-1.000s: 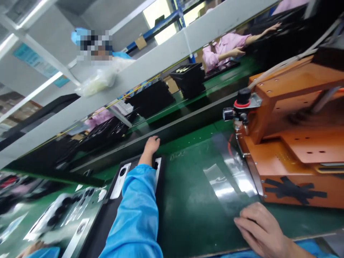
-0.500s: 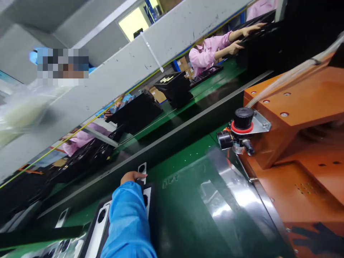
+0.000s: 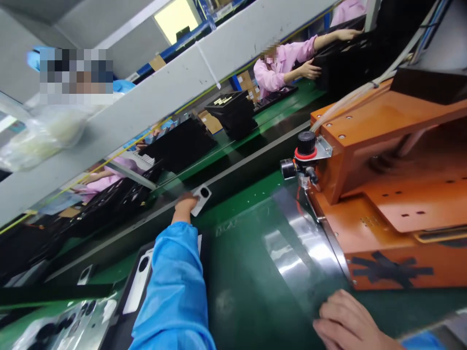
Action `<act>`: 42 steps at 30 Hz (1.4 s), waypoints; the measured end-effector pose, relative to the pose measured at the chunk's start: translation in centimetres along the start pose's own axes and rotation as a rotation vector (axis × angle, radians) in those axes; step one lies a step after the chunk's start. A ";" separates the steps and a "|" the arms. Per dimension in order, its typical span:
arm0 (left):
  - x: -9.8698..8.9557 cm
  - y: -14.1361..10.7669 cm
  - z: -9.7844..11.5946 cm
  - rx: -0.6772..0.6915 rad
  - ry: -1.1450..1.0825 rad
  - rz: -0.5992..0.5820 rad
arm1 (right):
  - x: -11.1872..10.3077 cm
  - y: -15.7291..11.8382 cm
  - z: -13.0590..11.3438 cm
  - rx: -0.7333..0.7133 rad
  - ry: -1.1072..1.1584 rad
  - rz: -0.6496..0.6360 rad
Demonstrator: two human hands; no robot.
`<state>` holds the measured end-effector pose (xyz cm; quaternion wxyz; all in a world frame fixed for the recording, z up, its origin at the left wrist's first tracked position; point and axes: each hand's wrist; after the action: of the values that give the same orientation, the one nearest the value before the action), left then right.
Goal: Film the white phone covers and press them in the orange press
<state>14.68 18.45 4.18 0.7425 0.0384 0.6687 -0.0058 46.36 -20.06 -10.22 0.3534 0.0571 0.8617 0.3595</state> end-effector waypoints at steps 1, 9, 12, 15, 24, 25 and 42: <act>-0.2 -0.3 0.9 -0.008 -0.044 0.034 | 0.0 -0.1 -0.2 0.044 0.041 0.016; 3.8 -16.9 8.1 0.193 -0.481 0.136 | 0.0 0.1 -0.2 0.167 0.219 0.102; 7.4 -27.8 8.8 0.205 -0.676 0.080 | 0.0 -0.4 -0.5 0.083 0.205 0.097; 11.0 -36.6 9.3 0.044 -0.845 0.012 | 0.1 0.0 -1.2 0.165 0.272 0.020; 12.1 -43.4 10.8 0.132 -0.458 -0.121 | 4.1 6.3 -0.5 0.984 0.735 -0.153; 12.1 -43.4 10.3 0.192 -0.387 -0.079 | 4.5 6.5 -0.1 0.999 0.718 -0.146; 15.8 -43.2 10.1 0.525 -0.234 0.321 | 5.8 7.3 -1.9 0.673 0.096 -0.443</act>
<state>23.79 -24.61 -12.63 0.7706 0.3324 0.5398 -0.0650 39.66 -13.75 -7.71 0.3433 -0.0344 0.9383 -0.0250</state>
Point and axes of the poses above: each hand's wrist, its own y-axis towards the middle knuckle, its own x-axis out of the palm, z = x × y, and after that the axes turned 7 degrees about x, right-handed
